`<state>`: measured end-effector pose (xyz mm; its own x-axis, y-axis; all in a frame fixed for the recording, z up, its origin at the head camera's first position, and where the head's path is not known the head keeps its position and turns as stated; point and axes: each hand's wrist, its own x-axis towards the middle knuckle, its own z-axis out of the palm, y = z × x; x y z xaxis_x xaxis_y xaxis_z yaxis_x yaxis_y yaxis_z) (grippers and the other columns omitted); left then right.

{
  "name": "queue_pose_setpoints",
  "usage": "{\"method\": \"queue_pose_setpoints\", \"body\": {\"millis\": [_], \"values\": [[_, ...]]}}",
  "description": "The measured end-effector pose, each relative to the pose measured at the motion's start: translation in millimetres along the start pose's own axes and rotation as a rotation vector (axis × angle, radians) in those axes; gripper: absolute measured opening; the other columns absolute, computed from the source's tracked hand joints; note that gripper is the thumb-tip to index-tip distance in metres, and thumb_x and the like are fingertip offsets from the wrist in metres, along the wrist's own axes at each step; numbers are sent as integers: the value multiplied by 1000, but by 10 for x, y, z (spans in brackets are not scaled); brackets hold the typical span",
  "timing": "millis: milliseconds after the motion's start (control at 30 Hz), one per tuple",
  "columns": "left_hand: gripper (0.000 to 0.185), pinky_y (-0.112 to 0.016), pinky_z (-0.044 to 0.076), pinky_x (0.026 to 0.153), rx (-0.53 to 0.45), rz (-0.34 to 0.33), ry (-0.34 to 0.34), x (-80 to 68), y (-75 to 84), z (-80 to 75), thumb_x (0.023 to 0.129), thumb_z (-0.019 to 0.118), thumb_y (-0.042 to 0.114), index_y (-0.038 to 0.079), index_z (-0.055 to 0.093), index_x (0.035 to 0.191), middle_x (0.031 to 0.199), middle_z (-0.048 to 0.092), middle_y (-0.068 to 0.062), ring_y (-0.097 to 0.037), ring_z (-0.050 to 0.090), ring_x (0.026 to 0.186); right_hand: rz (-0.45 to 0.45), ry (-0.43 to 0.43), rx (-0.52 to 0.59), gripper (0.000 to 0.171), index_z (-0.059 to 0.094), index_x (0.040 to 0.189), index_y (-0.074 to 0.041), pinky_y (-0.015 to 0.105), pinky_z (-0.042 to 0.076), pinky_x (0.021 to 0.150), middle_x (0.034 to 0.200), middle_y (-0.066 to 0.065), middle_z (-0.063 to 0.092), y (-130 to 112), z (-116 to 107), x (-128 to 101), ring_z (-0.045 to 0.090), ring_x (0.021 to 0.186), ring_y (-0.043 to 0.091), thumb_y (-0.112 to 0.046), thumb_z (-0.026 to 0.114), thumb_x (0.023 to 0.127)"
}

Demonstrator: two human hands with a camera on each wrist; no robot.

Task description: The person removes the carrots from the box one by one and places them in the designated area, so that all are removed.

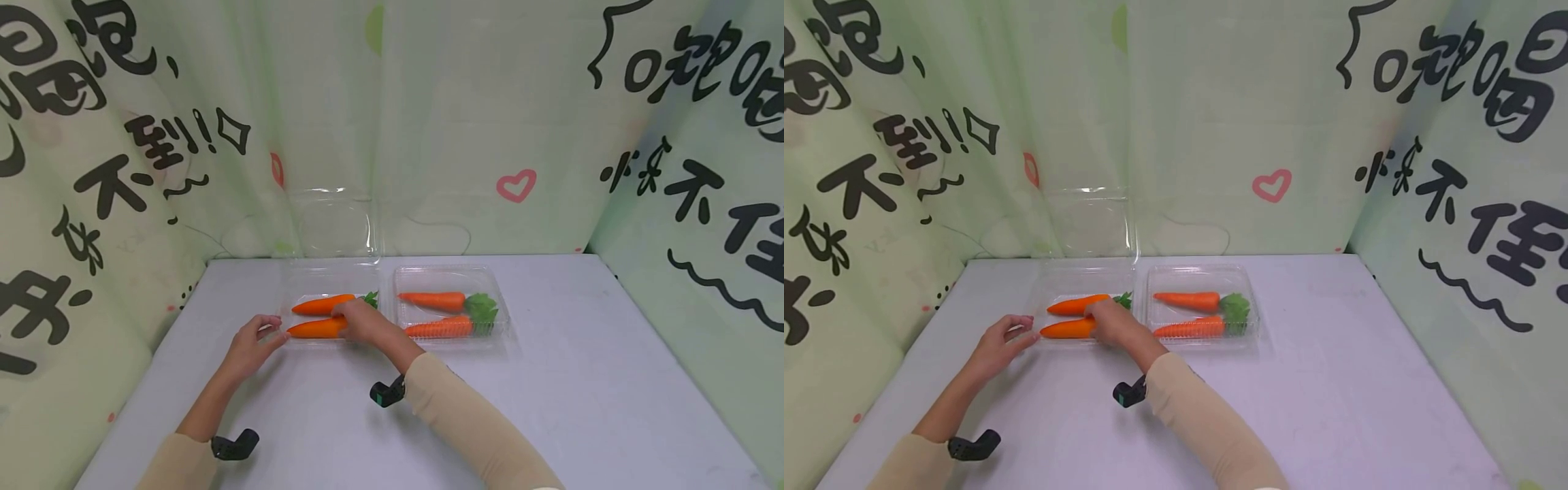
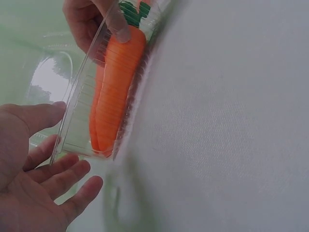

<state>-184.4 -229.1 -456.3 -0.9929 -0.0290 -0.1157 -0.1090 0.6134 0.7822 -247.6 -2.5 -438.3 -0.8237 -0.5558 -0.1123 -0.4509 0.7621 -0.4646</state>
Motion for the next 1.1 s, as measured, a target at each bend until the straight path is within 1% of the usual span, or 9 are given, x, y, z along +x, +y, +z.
{"method": "queue_pose_setpoints", "body": {"millis": [233,300,400,467,533,633,867,967,1100], "values": [[51,-46,45,97,-7,5,-6,12,1,-4,88,59,33,7,40,127,136,42,-15,-34,43,126,-7,1,25,34,61,117,-14,25,49,88,113,-3,61,-4,-24,-36,53,96,14,-15,66,83],[53,-46,45,97,1,12,-9,16,2,-8,88,58,35,8,39,130,137,42,-15,-33,43,126,-45,15,72,38,59,121,-20,24,49,87,119,-5,60,1,-32,-48,54,101,13,-8,63,85],[54,-46,45,97,6,24,-15,17,4,-14,89,57,35,9,38,132,137,42,-15,-33,43,126,-164,40,133,57,53,127,-34,23,47,91,129,-12,54,19,-41,-47,52,115,12,4,54,85],[54,-46,45,97,4,32,-17,15,4,-16,89,57,35,9,38,132,138,42,-15,-33,43,126,-219,60,136,64,48,129,-39,22,48,88,131,-13,53,31,-46,-47,52,117,12,6,53,84],[55,-46,45,97,1,35,-17,14,1,-16,88,57,34,8,38,132,138,42,-15,-33,44,126,-236,70,109,62,48,129,-41,22,48,89,131,-13,53,37,-51,-45,53,117,12,3,54,86],[55,-46,45,96,-3,29,-14,10,-1,-16,88,58,34,8,38,132,138,41,-15,-33,44,126,-202,73,77,52,50,128,-38,23,49,85,130,-10,55,36,-59,-59,55,112,13,-7,58,87],[56,-45,45,96,1,22,-12,4,3,-4,88,58,36,9,38,133,138,41,-15,-33,44,126,-188,78,76,50,50,129,-36,24,49,87,129,-10,55,41,-80,-111,55,112,13,-10,60,87],[57,-45,46,96,6,23,-11,7,-7,1,87,58,38,9,38,133,138,41,-15,-33,44,126,-143,65,61,38,59,121,-29,20,49,78,112,-7,63,43,-97,-127,58,98,12,-14,62,86],[57,-45,46,96,4,23,-13,14,-21,2,88,58,38,9,37,133,138,41,-15,-33,44,126,-64,53,7,27,65,111,-13,17,45,67,90,-4,60,35,-122,-138,51,79,13,-18,65,84]]}}
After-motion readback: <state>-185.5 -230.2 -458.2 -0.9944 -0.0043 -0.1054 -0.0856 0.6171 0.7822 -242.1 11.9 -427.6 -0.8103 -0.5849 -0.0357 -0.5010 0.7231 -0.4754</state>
